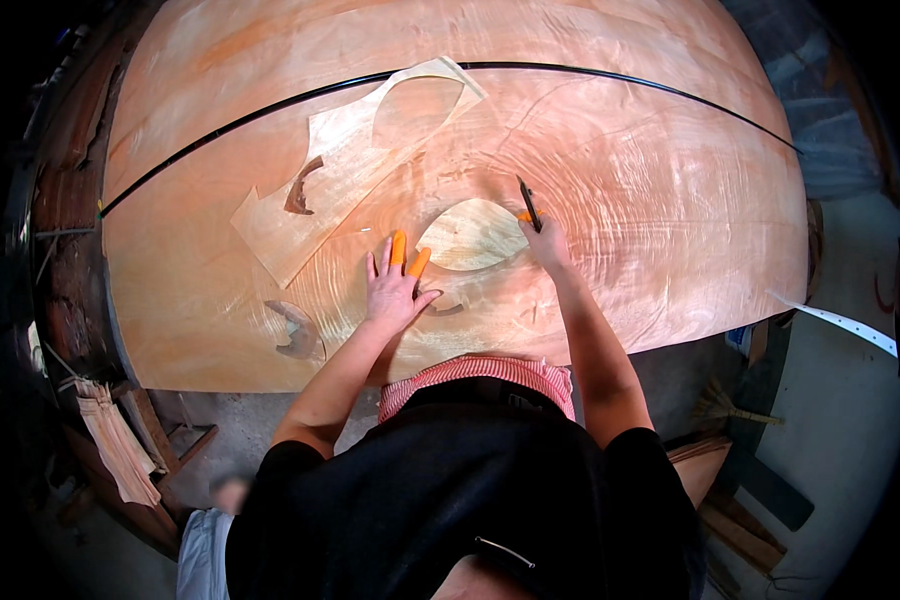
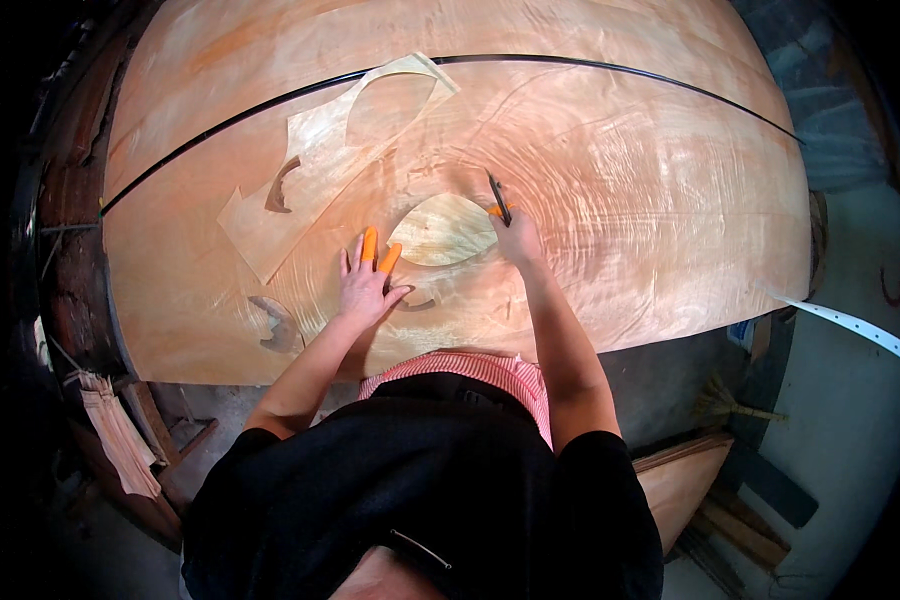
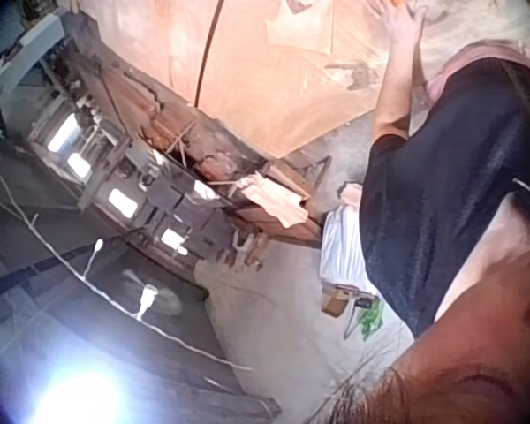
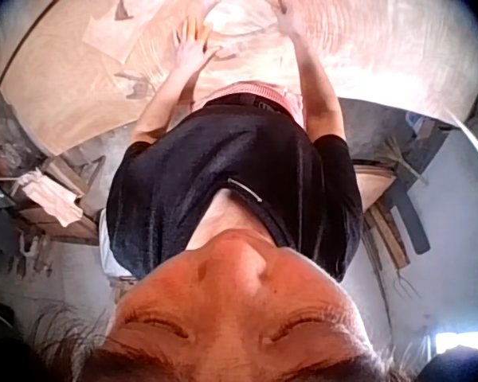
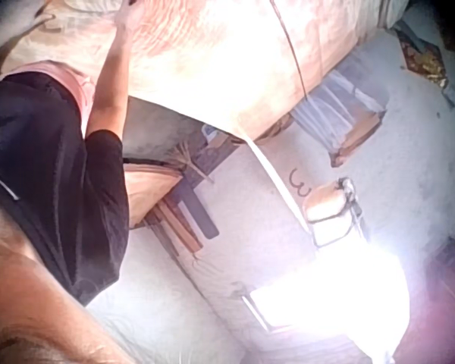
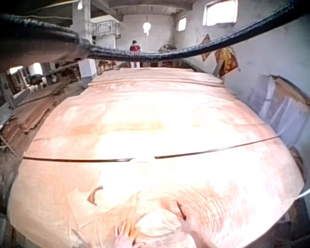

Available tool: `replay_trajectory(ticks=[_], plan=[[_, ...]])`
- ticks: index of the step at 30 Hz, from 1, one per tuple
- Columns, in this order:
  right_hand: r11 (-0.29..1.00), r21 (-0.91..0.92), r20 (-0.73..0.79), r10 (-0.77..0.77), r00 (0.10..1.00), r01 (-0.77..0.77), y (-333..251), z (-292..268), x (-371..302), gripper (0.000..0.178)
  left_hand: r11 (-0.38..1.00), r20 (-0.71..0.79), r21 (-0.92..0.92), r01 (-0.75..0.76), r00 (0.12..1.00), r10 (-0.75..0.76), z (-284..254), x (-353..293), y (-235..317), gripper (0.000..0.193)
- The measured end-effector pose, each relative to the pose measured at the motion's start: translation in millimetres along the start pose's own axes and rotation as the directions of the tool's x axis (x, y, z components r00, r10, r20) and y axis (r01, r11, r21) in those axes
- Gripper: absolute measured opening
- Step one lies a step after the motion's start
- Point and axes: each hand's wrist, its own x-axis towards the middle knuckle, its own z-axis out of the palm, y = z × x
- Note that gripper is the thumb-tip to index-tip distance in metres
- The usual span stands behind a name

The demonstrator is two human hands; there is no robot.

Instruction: The person applies a liquid substance from a metal container onto a large wooden board using a yellow brush. They then place a thin veneer sheet onto the treated area and smooth it down with a tool. The person repeats this process on different sections of the board, occasionally lifting and repositioning the veneer.

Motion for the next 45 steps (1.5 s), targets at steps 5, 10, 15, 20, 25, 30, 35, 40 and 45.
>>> replay_trajectory(ticks=[5, 10, 15, 20, 25, 30, 35, 40, 45], plan=[[1.000, -0.004, 0.018, 0.025, 1.000, -0.024, -3, 2, 2, 0.026, 1.000, -0.015, 0.003, 0.011, 1.000, -0.011, 0, 2, -2, 0.064], [0.999, -0.038, 0.018, 0.006, 1.000, -0.005, -8, 0, 2, 0.028, 1.000, -0.048, -0.013, 0.015, 0.999, -0.016, 3, 3, -3, 0.062], [0.992, -0.116, 0.046, 0.049, 0.998, -0.044, -15, -1, 3, 0.026, 1.000, -0.062, -0.017, 0.013, 0.998, -0.014, 4, 3, -5, 0.061], [0.975, 0.132, -0.258, -0.141, 0.956, 0.179, 17, -16, -15, 0.019, 1.000, -0.061, -0.028, 0.013, 0.998, -0.014, 4, 3, -4, 0.061], [0.816, 0.563, -0.389, 0.401, 0.829, -0.131, 104, -103, -90, 0.026, 1.000, -0.031, -0.016, 0.017, 0.999, -0.018, 5, 3, -4, 0.062], [0.880, 0.434, -0.851, 0.329, 0.410, 0.192, 100, -276, -155, 0.025, 0.999, -0.028, 0.039, 0.007, 1.000, -0.006, 6, 2, -3, 0.063], [0.799, 0.282, -0.921, 0.070, 0.384, 0.532, -12, -392, -162, 0.031, 0.999, -0.033, 0.041, -0.024, 0.999, 0.025, 8, 2, 4, 0.062], [0.621, 0.397, -0.841, -0.049, 0.539, 0.676, -74, -390, -166, 0.032, 0.998, -0.028, 0.055, -0.034, 0.999, 0.036, 7, -2, 6, 0.060], [0.466, 0.483, -0.823, -0.047, 0.566, 0.741, -76, -367, -188, 0.033, 0.997, -0.009, 0.070, -0.017, 1.000, 0.017, 3, -3, 3, 0.060]])
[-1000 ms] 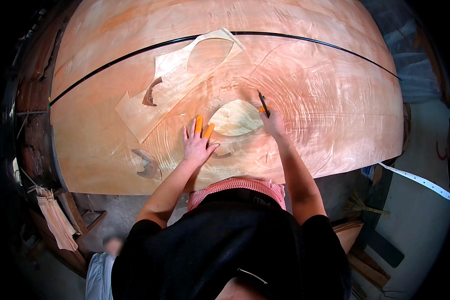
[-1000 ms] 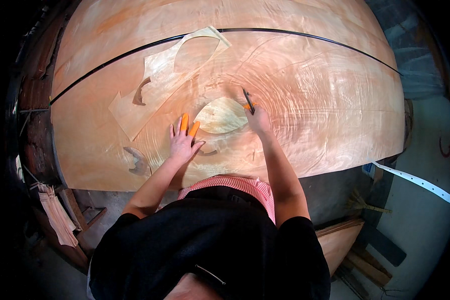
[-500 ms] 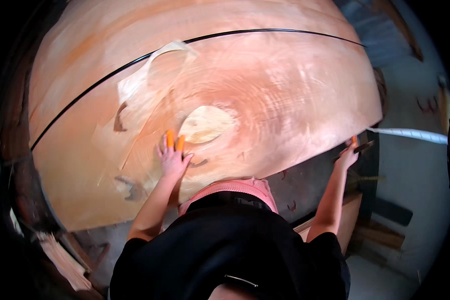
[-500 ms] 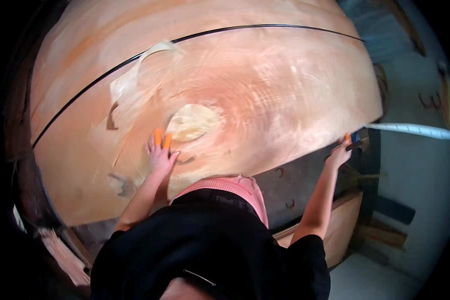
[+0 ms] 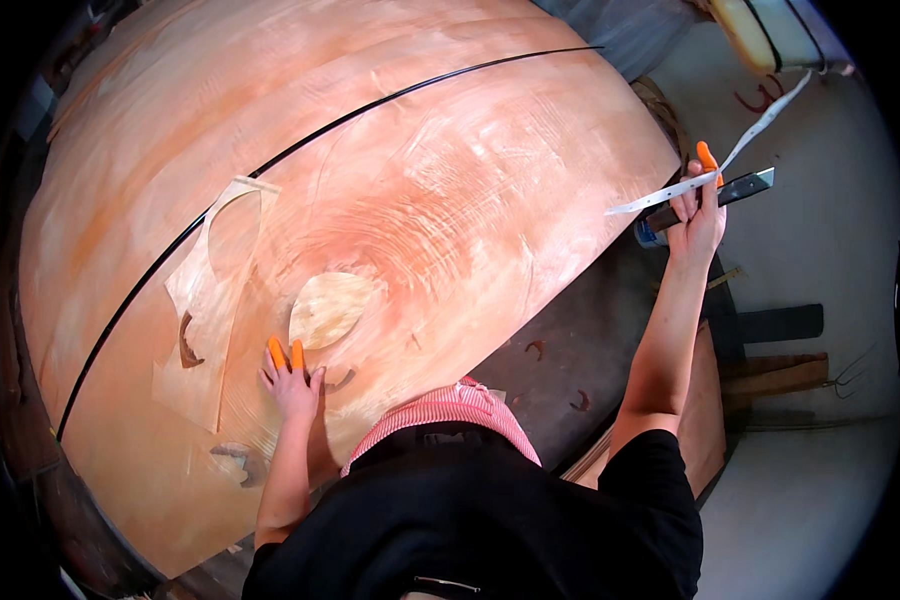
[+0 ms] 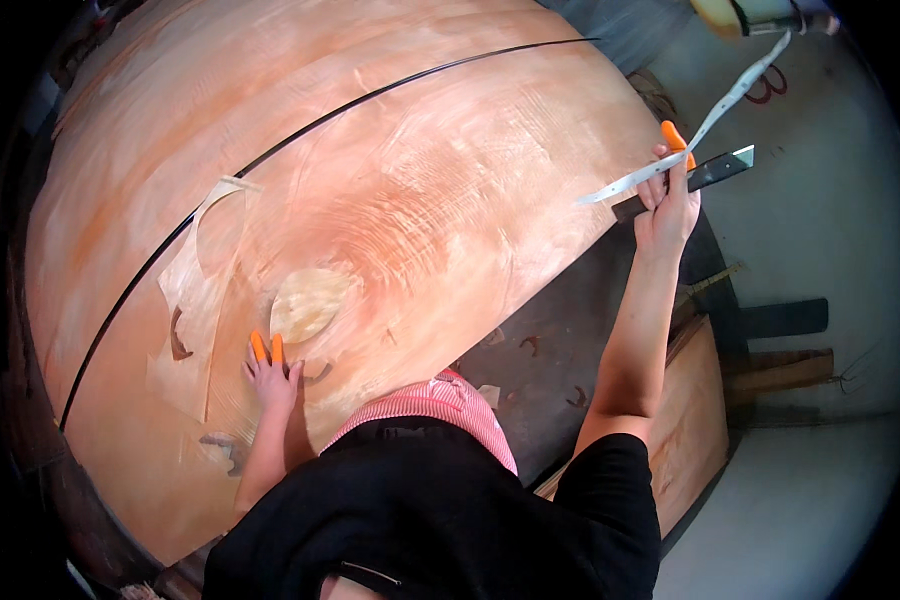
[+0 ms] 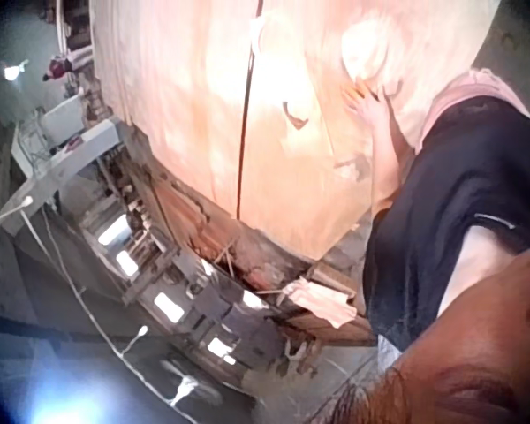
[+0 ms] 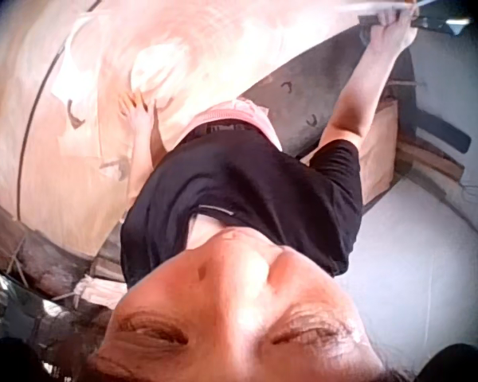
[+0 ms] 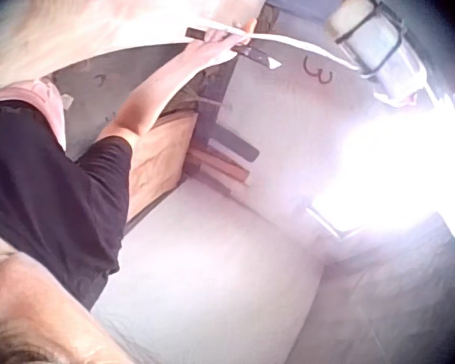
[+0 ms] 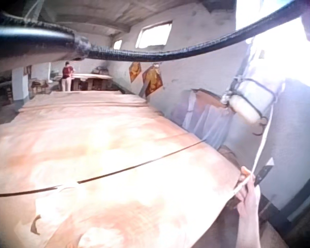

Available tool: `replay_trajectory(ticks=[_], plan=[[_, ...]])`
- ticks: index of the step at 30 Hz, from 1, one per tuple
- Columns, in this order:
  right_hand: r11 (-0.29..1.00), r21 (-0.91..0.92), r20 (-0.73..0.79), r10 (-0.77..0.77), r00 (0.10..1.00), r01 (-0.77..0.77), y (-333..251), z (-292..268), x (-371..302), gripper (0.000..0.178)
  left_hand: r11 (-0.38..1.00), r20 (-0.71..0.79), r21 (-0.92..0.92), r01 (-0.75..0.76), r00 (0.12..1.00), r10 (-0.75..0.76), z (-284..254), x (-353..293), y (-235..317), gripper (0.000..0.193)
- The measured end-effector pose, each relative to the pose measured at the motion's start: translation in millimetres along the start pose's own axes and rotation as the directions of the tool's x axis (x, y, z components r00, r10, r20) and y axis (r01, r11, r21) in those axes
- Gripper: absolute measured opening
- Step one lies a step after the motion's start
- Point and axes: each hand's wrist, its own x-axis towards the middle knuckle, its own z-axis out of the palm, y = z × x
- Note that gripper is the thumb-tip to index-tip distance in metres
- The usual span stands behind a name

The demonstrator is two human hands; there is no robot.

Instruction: The person applies a liquid substance from a metal container onto a large wooden board using a yellow brush. They then place a thin veneer sheet onto the treated area and smooth it down with a tool. The person repeats this process on different sections of the board, occasionally lifting and repositioning the veneer.

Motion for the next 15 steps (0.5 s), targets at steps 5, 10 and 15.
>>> replay_trajectory(ticks=[5, 10, 15], plan=[[0.997, -0.032, 0.095, 0.074, 0.993, -0.071, -28, -13, -23, 0.035, 1.000, -0.007, -0.001, -0.031, 0.999, 0.031, -3, -1, 7, 0.061], [0.997, -0.059, 0.049, 0.060, 0.997, -0.057, -43, -18, -44, 0.034, 0.999, 0.001, 0.019, -0.043, 0.999, 0.043, -5, -1, 8, 0.062], [0.991, -0.126, -0.039, 0.039, 0.998, -0.044, -49, -23, -53, 0.030, 0.997, -0.024, 0.041, -0.061, 0.998, 0.062, -4, -2, 7, 0.061]])
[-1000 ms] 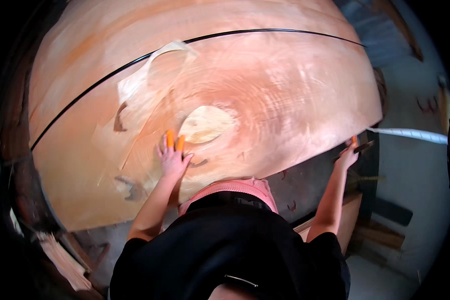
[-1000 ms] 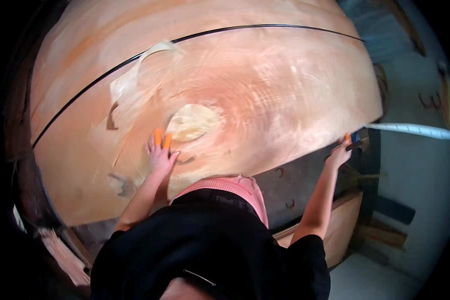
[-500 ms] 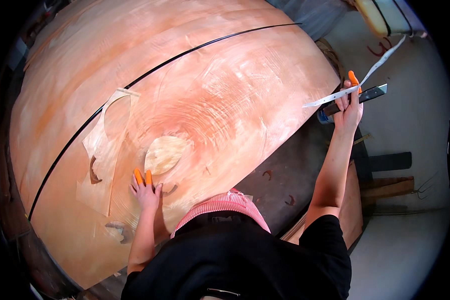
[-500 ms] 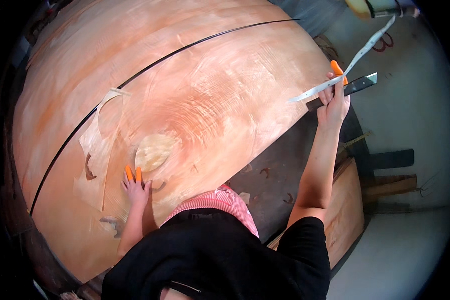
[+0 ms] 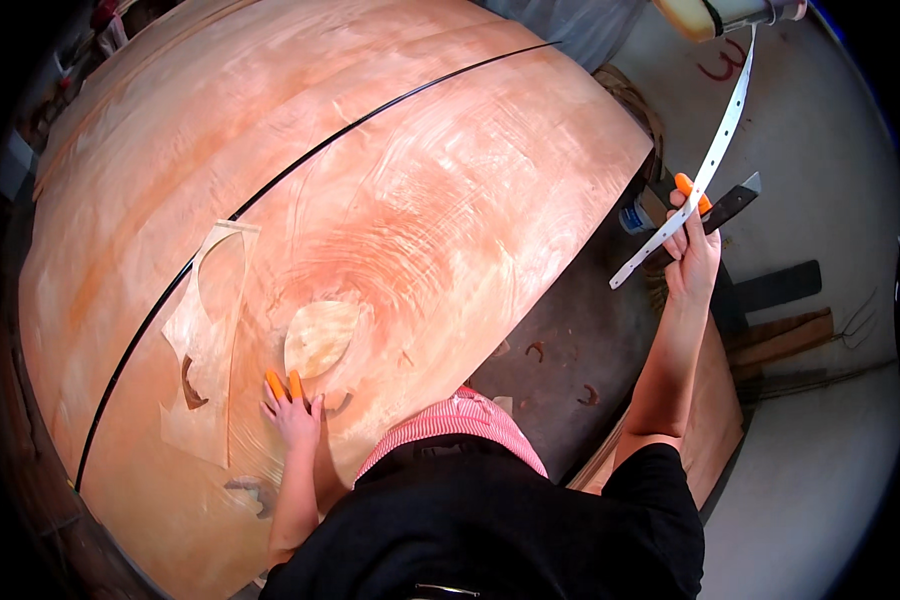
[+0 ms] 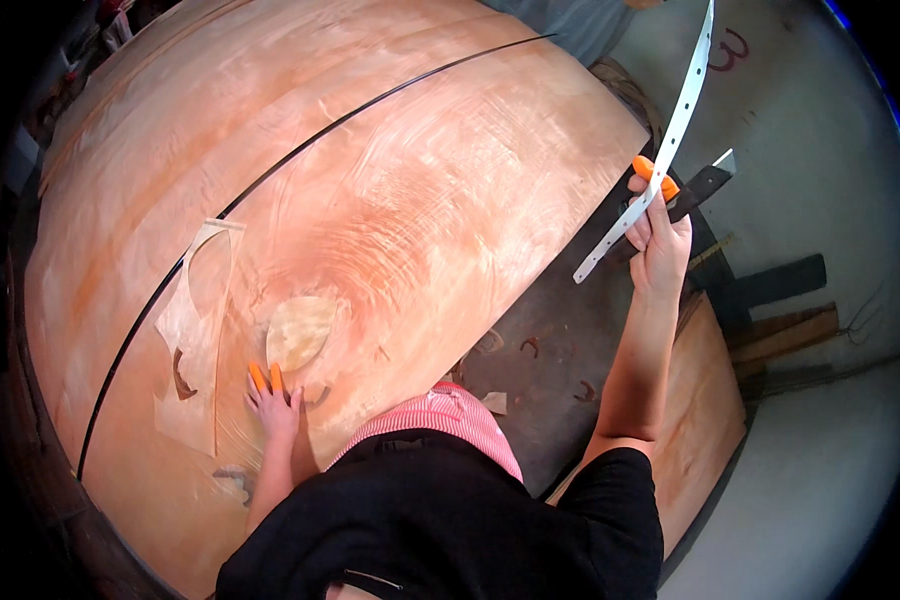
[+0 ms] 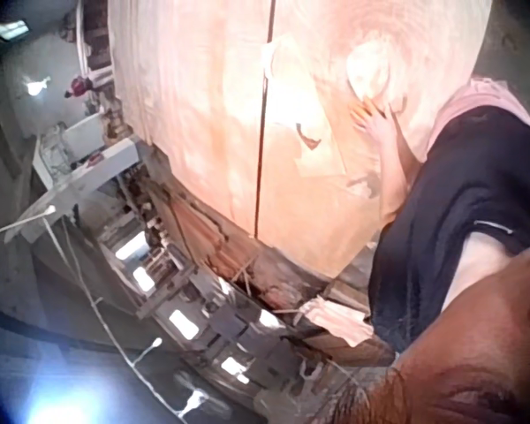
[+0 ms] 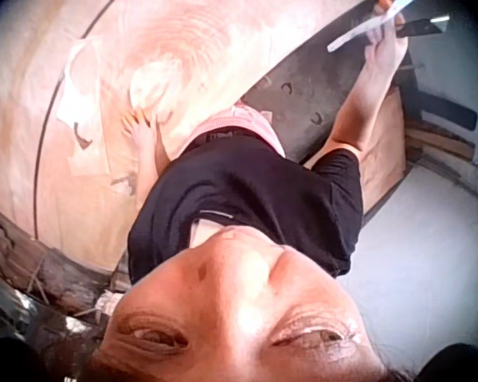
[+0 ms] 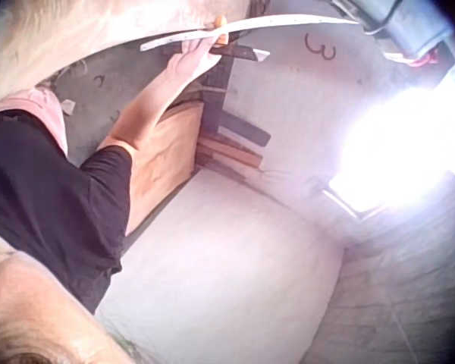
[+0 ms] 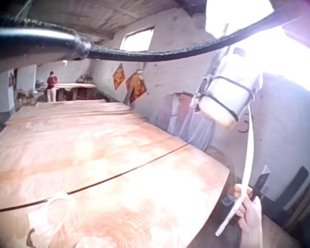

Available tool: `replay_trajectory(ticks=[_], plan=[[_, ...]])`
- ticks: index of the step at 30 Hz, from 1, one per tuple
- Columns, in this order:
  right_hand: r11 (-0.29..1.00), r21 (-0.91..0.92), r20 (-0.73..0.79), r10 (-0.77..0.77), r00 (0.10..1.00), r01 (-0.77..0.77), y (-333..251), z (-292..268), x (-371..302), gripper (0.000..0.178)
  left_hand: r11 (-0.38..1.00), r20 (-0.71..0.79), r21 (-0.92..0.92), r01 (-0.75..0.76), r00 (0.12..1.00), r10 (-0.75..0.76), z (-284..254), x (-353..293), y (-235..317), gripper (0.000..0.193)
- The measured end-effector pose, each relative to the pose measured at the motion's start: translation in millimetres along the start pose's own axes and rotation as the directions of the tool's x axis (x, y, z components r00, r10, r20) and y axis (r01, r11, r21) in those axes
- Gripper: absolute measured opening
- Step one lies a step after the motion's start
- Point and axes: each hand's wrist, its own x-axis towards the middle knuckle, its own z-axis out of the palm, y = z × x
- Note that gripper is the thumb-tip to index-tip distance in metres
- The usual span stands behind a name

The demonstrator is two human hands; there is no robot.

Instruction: The person applies a liquid substance from a metal container onto a large wooden board using a yellow brush. They then place a thin veneer sheet onto the treated area and smooth it down with a tool. The person repeats this process on different sections of the board, occasionally lifting and repositioning the veneer.

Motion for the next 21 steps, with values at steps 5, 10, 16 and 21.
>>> replay_trajectory(ticks=[5, 10, 16, 21], plan=[[0.993, -0.073, -0.072, 0.091, 0.993, -0.097, 9, 4, 4, 0.030, 1.000, -0.015, 0.008, -0.011, 1.000, 0.011, 1, 0, 1, 0.060], [0.995, -0.094, -0.052, -0.039, 0.998, 0.034, 0, 15, 5, 0.026, 1.000, -0.007, 0.015, -0.010, 1.000, 0.010, 1, -2, 0, 0.061], [0.943, -0.289, -0.267, -0.242, 0.933, 0.162, 3, 18, 27, 0.027, 1.000, 0.029, 0.022, 0.001, 1.000, -0.002, 1, 0, 1, 0.063], [0.944, -0.323, -0.263, -0.158, 0.952, 0.068, 14, 18, 60, 0.029, 1.000, 0.038, 0.003, 0.000, 0.999, 0.000, -1, -1, 2, 0.064]])
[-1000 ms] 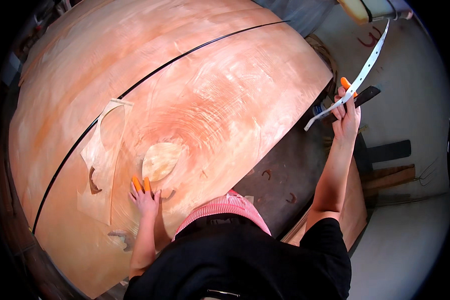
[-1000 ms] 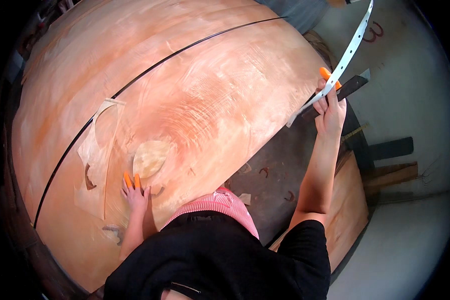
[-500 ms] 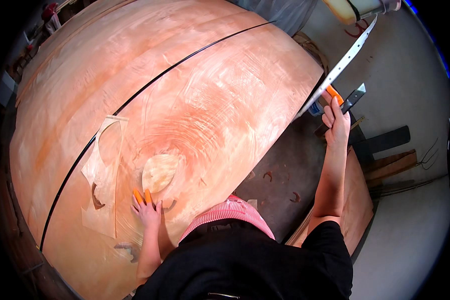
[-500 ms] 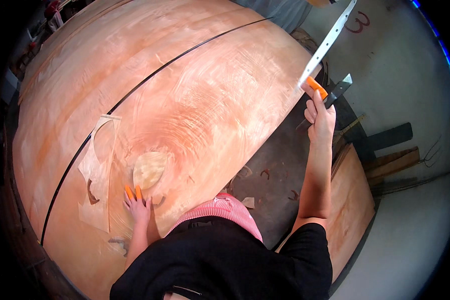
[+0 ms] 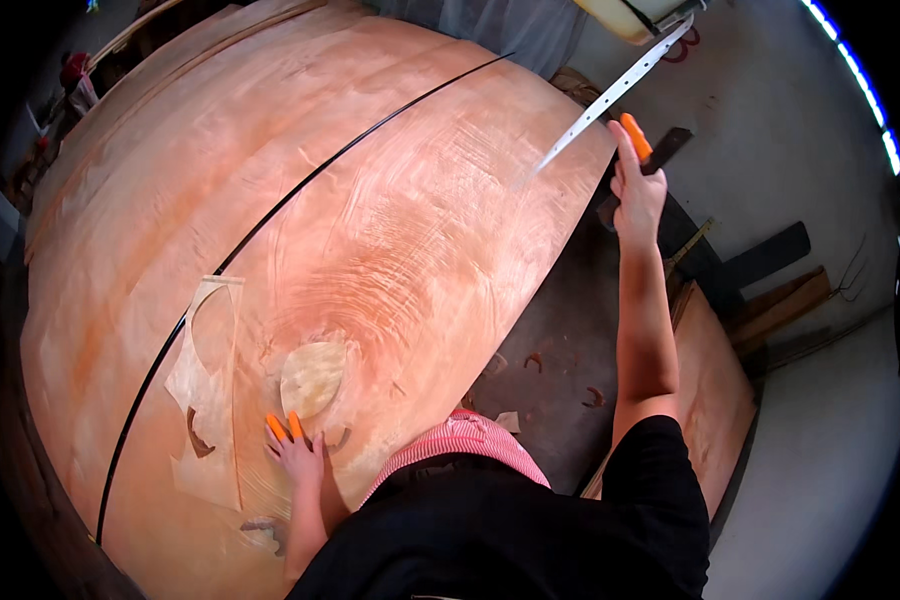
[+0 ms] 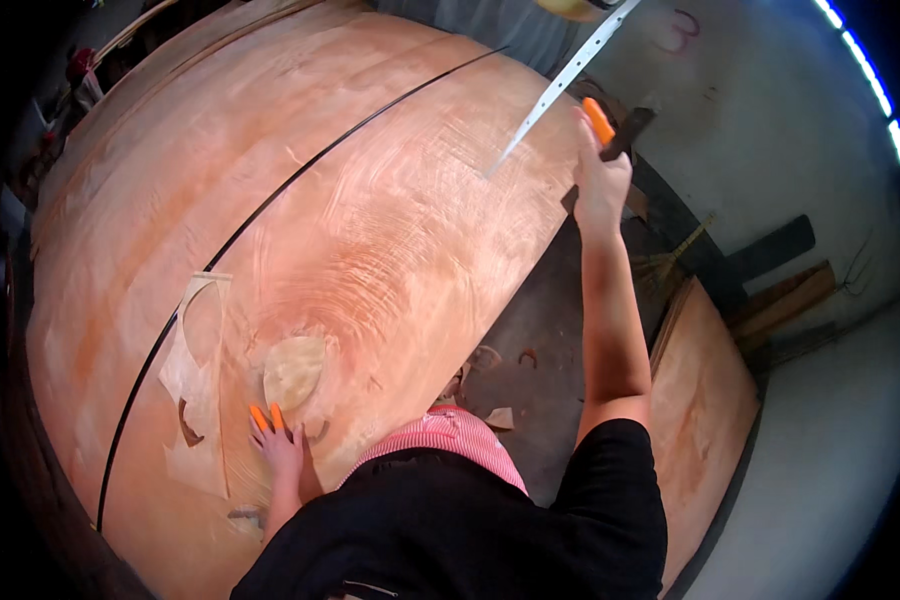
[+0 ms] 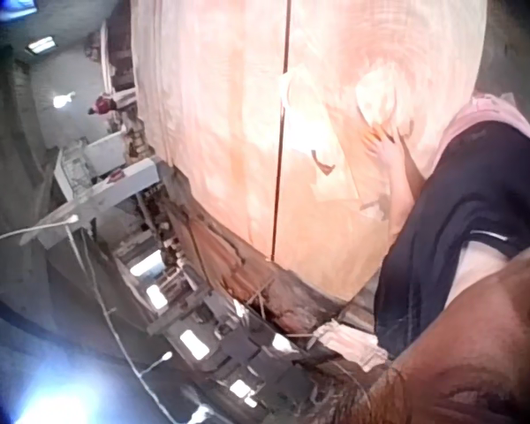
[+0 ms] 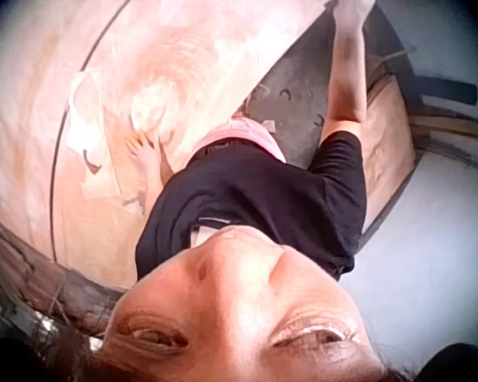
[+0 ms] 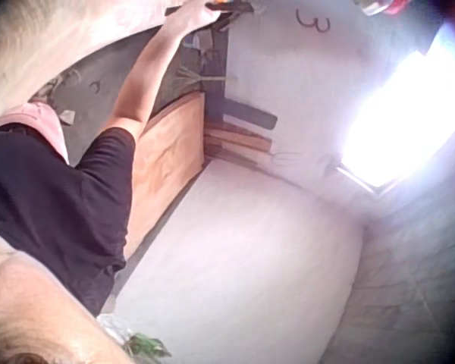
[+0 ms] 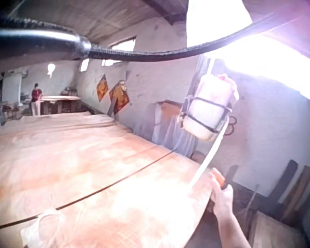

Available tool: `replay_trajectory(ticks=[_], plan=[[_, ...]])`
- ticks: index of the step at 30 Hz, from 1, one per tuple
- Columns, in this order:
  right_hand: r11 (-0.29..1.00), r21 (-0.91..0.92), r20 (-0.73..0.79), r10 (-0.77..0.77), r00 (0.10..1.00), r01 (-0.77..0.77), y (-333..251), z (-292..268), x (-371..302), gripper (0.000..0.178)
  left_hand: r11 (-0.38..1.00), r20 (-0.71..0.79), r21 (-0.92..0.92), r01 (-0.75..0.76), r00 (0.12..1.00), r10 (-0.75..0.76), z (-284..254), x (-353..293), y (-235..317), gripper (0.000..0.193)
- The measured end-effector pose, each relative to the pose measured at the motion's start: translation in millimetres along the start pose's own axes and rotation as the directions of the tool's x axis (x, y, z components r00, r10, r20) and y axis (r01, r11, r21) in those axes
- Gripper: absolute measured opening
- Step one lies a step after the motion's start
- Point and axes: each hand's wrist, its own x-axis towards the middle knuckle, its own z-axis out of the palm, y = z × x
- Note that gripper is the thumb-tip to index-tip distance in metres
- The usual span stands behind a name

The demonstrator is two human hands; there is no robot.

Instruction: The person applies a liquid substance from a metal container onto a large wooden board using a yellow brush. They then place a thin veneer sheet onto the treated area and smooth it down with a tool. The person repeats this process on different sections of the board, occasionally lifting and repositioning the veneer.

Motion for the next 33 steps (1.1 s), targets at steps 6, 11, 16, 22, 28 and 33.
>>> replay_trajectory(ticks=[6, 11, 16, 22, 28, 33], plan=[[0.998, 0.056, 0.064, 0.027, 0.998, -0.031, 13, 10, -12, 0.019, 1.000, 0.011, -0.004, 0.013, 1.000, -0.013, 0, 1, 1, 0.063], [0.994, 0.043, 0.113, 0.092, 0.989, -0.097, 3, 11, -24, 0.021, 1.000, 0.011, 0.002, 0.004, 1.000, -0.004, -1, -1, 1, 0.062], [0.986, -0.162, 0.176, -0.002, 0.984, 0.031, 7, 8, -23, 0.019, 1.000, 0.014, -0.012, 0.013, 1.000, -0.013, -3, 1, 2, 0.062], [0.710, 0.536, 0.108, 0.479, 0.871, -0.456, 90, -12, 34, 0.013, 1.000, 0.004, -0.006, 0.024, 1.000, -0.024, -3, 2, 0, 0.061], [0.439, 0.493, 0.498, 0.566, 0.657, -0.751, 172, -30, -27, 0.023, 0.998, -0.065, -0.058, 0.017, 0.998, -0.021, 5, 2, -7, 0.057], [0.650, -0.133, 0.521, 0.688, 0.505, -0.748, 161, -23, -103, 0.011, 0.971, -0.197, -0.236, -0.031, 0.980, -0.016, 0, 14, 0, 0.057]])
